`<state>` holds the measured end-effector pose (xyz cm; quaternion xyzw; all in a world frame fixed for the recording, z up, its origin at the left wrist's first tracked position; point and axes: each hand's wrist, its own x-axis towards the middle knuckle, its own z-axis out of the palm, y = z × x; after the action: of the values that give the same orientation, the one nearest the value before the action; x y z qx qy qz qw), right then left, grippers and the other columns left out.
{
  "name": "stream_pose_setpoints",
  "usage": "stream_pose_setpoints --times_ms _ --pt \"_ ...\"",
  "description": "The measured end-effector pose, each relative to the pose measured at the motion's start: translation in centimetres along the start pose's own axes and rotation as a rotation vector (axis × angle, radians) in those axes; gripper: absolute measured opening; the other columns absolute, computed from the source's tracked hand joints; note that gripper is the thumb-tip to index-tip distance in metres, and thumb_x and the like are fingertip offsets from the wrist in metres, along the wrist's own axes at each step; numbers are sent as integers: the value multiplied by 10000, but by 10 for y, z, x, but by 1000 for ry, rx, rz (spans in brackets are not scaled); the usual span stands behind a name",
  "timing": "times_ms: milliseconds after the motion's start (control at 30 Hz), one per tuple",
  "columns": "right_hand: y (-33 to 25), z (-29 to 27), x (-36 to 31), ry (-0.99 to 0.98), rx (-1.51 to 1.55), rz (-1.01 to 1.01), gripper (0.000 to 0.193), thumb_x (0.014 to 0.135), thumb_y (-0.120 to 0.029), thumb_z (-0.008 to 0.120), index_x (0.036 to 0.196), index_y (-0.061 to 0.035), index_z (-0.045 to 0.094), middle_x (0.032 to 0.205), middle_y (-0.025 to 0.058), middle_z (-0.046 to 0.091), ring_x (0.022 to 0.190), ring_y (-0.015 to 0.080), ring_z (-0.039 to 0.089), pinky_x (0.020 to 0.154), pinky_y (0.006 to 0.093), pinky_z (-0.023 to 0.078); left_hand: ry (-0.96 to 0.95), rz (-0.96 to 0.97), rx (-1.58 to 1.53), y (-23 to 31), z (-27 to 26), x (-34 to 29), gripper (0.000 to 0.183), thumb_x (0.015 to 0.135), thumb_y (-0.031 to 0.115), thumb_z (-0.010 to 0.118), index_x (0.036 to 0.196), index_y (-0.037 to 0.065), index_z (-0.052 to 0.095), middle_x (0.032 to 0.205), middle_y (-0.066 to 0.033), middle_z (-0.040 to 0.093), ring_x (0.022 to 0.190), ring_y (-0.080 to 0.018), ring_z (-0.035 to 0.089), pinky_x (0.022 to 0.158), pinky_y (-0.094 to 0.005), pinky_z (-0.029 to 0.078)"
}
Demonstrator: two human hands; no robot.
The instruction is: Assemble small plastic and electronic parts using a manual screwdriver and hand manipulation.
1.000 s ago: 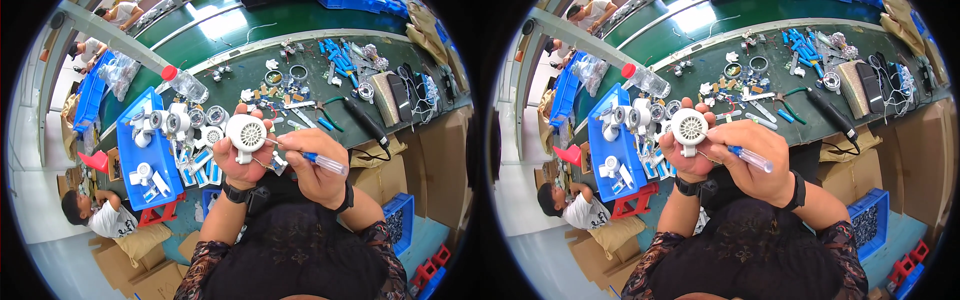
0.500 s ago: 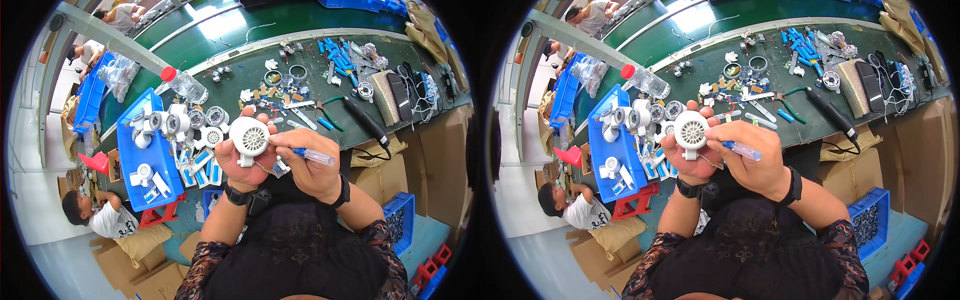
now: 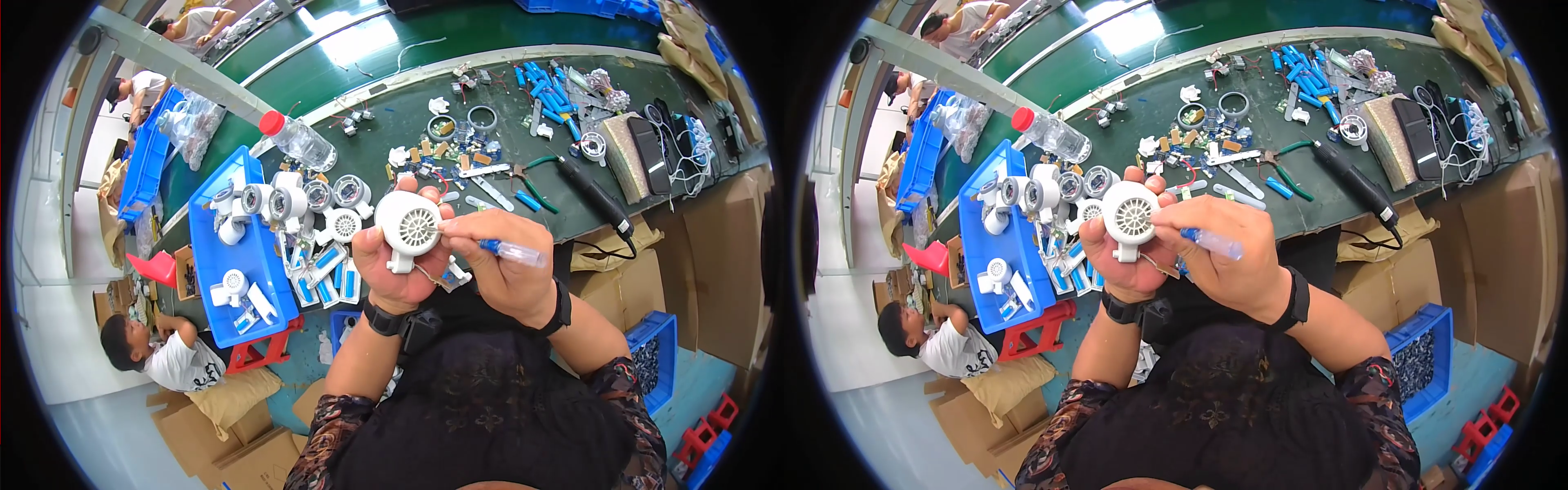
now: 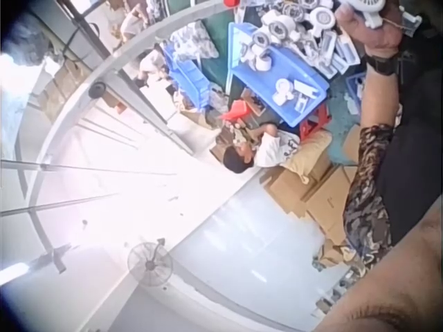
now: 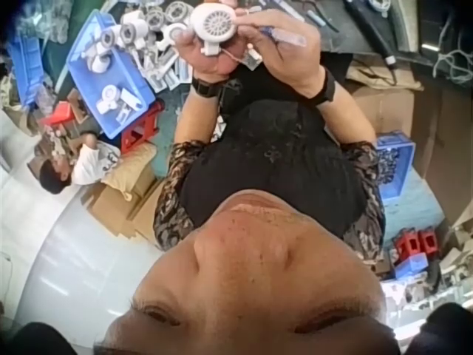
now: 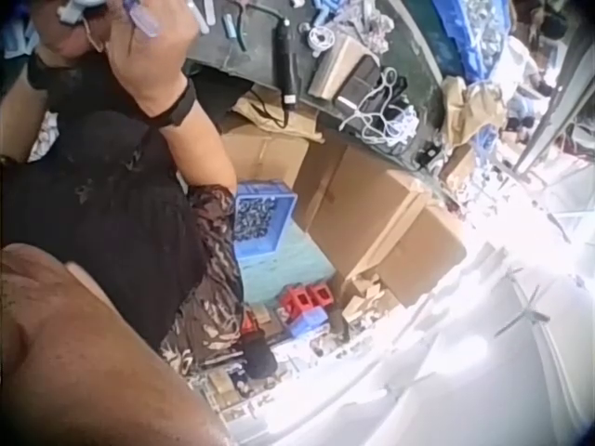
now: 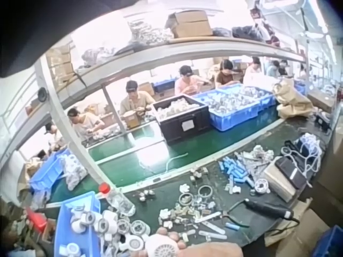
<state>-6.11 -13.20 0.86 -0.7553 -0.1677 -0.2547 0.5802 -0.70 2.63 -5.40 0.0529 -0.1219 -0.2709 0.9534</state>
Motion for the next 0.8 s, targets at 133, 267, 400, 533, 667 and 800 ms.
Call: stream_pose_setpoints --times_ms 133,267,400,533,667,800 --pt "3 3 -3 48 80 28 86 928 -43 709 1000 3 704 966 143 751 862 237 731 760 322 569 9 -60 -134 0 -4 0 704 849 335 669 1461 64 450 1365 -196 491 1263 -392 559 1037 -486 529" --pt "5 7 -2 83 98 27 107 912 -40 719 1014 -8 706 958 128 748 862 232 729 753 319 563 33 -111 -187 3 -3 1 724 812 355 734 1417 45 485 1316 -163 481 1195 -312 544 1046 -445 487" --pt "8 8 -5 88 139 119 139 887 -50 746 1015 -17 706 934 114 747 828 233 730 732 319 558 53 -109 -163 3 0 0 736 807 360 736 1420 42 480 1310 -163 487 1183 -307 550 1045 -439 487" --pt "12 10 -7 122 174 137 130 890 -58 743 1011 -20 714 926 107 749 820 231 728 723 321 555 25 -115 -167 0 -2 2 723 822 350 704 1436 54 462 1331 -181 495 1222 -351 545 1038 -464 509" --pt "11 7 -2 114 90 27 129 869 -27 751 996 -19 724 897 110 746 788 234 723 700 324 552 -9 -81 -146 -1 -2 3 677 838 319 674 1434 72 466 1356 -192 488 1266 -401 536 1023 -494 536" --pt "11 8 0 122 52 -56 129 849 -1 757 972 -15 721 877 116 740 759 244 717 684 326 550 -25 -73 -110 0 0 5 659 836 312 679 1419 80 478 1344 -188 484 1259 -398 544 1021 -500 538"
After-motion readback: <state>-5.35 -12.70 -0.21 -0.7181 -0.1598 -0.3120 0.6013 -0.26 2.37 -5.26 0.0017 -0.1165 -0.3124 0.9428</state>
